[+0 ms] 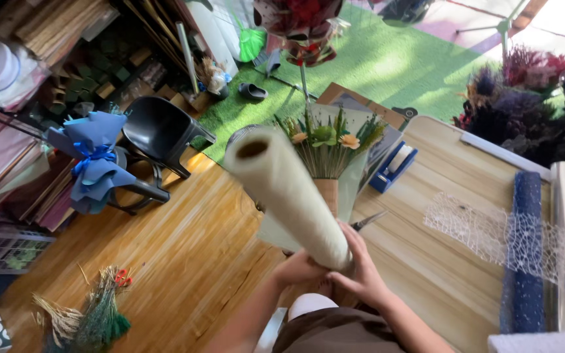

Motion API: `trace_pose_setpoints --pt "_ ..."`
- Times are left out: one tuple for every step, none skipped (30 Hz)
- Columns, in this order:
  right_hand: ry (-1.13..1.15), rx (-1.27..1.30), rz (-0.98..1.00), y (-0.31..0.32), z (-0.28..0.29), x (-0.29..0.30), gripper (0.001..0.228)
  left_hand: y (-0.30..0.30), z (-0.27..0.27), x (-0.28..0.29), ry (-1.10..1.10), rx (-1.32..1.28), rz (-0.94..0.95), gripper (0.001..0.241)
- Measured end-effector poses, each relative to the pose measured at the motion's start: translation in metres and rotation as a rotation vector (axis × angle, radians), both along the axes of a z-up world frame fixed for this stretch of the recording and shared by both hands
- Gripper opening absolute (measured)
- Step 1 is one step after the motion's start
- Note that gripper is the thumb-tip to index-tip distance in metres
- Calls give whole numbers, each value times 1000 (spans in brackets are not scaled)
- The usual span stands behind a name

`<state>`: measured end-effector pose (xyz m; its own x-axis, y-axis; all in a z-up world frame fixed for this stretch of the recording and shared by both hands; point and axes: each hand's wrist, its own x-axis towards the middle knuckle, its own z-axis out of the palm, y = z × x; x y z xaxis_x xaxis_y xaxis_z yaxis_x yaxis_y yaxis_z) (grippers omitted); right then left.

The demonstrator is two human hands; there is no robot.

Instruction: The person cuts pieces of decorative mesh and plastic wrap using shears and then removes a thin plastic film from a rectangular sheet.

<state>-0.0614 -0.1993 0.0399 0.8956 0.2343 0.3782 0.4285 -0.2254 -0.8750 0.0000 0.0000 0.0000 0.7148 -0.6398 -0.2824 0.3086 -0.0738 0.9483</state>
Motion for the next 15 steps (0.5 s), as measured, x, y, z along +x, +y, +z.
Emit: trace_pose_setpoints --pt "12 1 -8 -3 -5 0 93 -1 -6 0 12 1 -8 71" --pt "43 5 -58 -7 -10 -1 99 -2 -12 -1 72 -23 -39 72" --pt "70 9 -110 -11 -14 -1 106 -3 -17 1 128 -45 -70 74" --pt "77 11 -120 -15 -21 -4 106 -9 -25 4 135 -42 -80 74" --pt "161 79 -167 -22 -27 -6 117 -16 -33 7 100 -223 -15 74" --pt "245 148 -213 -29 -33 -9 128 -25 -40 10 66 -403 51 75" --pt "246 145 -218 -34 -32 -11 128 -35 -25 4 68 -406 47 75" --pt "297 144 -297 -40 -32 -14 127 -45 -9 -3 38 -395 83 73" --pt "348 139 -372 -46 -30 -17 126 -56 7 -11 7 -386 125 71" --pt "349 134 -372 -51 -35 -22 126 -65 38 -24 10 -390 126 71" --pt "344 168 -377 -56 -39 -24 124 -74 71 -35 20 -347 182 76" --pt "339 202 -381 -61 -43 -26 122 -82 103 -45 31 -303 237 82" --pt "337 198 -375 -73 -46 -23 122 -71 80 -44 29 -308 243 82" --pt "211 132 -368 -84 -49 -21 118 -61 57 -42 -9 -477 165 91" --pt "84 67 -355 -95 -52 -16 114 -49 34 -39 -51 -644 87 104"
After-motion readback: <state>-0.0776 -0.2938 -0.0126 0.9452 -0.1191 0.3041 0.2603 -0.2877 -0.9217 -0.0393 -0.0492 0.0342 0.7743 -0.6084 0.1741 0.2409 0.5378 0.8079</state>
